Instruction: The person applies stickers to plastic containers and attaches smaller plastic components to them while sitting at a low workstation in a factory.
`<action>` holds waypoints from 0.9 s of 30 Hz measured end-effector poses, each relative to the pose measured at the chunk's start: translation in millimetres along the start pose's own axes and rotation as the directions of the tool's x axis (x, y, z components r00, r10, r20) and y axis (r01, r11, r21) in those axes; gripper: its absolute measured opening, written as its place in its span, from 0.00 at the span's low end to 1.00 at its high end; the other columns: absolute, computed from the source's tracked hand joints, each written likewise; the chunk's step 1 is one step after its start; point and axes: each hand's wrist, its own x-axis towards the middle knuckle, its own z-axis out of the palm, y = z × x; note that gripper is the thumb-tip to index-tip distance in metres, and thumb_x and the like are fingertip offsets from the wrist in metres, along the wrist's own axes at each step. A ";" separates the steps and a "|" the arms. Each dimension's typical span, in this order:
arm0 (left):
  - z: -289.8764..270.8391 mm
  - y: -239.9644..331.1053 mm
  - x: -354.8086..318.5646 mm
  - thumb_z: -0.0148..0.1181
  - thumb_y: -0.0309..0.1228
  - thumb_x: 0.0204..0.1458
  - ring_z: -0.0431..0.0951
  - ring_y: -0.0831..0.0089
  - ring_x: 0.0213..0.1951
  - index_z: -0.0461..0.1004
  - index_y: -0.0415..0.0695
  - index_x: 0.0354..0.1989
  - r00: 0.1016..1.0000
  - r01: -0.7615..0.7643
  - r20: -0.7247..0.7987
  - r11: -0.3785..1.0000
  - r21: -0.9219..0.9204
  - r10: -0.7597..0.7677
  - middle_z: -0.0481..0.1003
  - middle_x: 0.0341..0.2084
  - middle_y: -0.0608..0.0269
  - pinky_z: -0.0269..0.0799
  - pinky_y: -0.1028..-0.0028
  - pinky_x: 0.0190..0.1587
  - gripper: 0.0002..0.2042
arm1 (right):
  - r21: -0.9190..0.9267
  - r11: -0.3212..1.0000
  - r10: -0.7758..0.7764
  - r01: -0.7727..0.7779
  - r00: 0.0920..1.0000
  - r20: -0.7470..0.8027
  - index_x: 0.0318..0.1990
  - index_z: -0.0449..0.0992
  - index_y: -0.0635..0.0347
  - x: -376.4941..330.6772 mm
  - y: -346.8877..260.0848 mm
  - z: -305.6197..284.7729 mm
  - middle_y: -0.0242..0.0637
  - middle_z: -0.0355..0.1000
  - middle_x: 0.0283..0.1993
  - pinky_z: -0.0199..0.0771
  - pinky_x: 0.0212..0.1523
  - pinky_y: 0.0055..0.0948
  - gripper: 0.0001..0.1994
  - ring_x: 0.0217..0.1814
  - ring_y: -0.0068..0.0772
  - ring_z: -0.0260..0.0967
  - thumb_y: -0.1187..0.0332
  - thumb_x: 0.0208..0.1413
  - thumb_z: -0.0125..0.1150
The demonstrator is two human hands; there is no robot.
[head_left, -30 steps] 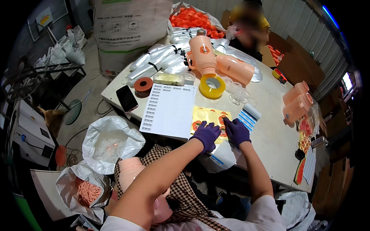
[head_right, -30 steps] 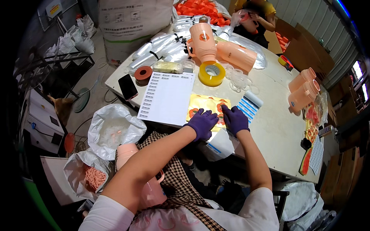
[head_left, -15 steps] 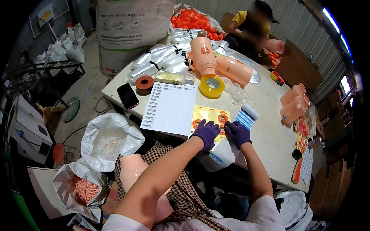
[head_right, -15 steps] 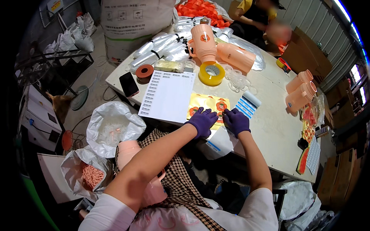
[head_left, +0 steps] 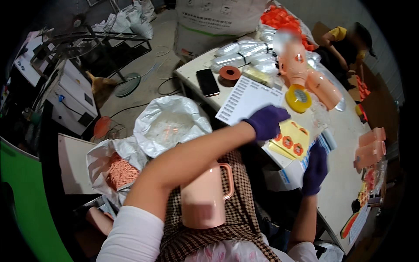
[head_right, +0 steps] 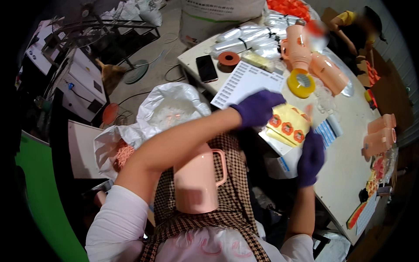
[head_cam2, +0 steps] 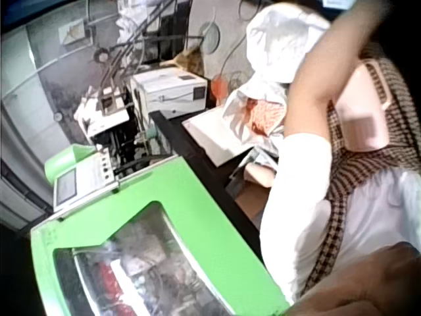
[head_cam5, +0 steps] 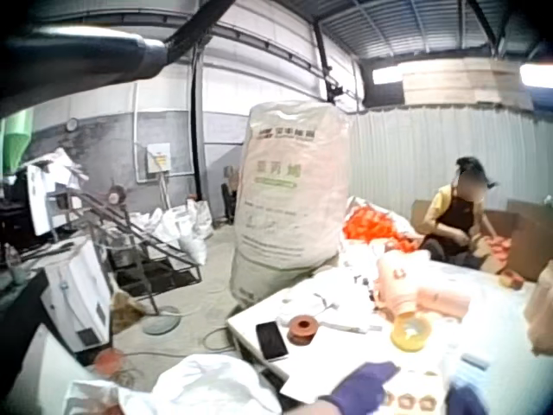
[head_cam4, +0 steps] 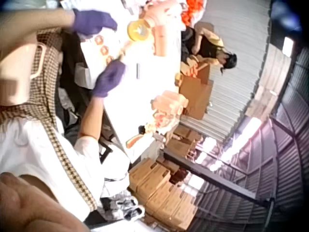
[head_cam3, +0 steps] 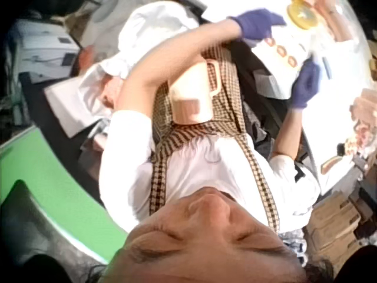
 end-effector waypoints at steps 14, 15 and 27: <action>-78.8 76.5 -276.0 0.58 0.23 0.56 0.69 0.64 0.63 0.69 0.35 0.61 0.667 0.345 -0.434 0.768 -0.539 -0.605 0.70 0.60 0.52 0.62 0.67 0.65 0.22 | 0.165 0.864 -0.475 0.476 0.662 0.580 0.50 0.81 0.38 -109.5 -129.2 69.9 0.26 0.67 0.33 0.61 0.26 0.27 0.23 0.27 0.27 0.62 0.65 0.42 0.74; -75.9 81.7 -280.9 0.62 0.23 0.54 0.70 0.59 0.62 0.70 0.35 0.60 0.655 0.343 -0.472 0.788 -0.511 -0.591 0.70 0.60 0.48 0.62 0.65 0.65 0.23 | 0.137 0.846 -0.487 0.516 0.642 0.592 0.54 0.79 0.36 -111.6 -128.2 68.7 0.24 0.67 0.35 0.61 0.26 0.27 0.25 0.28 0.25 0.64 0.64 0.44 0.72; -53.1 92.7 -278.3 0.63 0.63 0.45 0.60 0.39 0.66 0.65 0.39 0.66 0.882 0.445 -0.272 0.871 0.207 -0.386 0.61 0.66 0.38 0.48 0.45 0.67 0.46 | 0.199 0.841 -0.283 -0.502 -0.096 0.954 0.67 0.69 0.50 -67.3 -100.3 38.1 0.39 0.78 0.53 0.77 0.51 0.34 0.32 0.51 0.42 0.78 0.52 0.56 0.68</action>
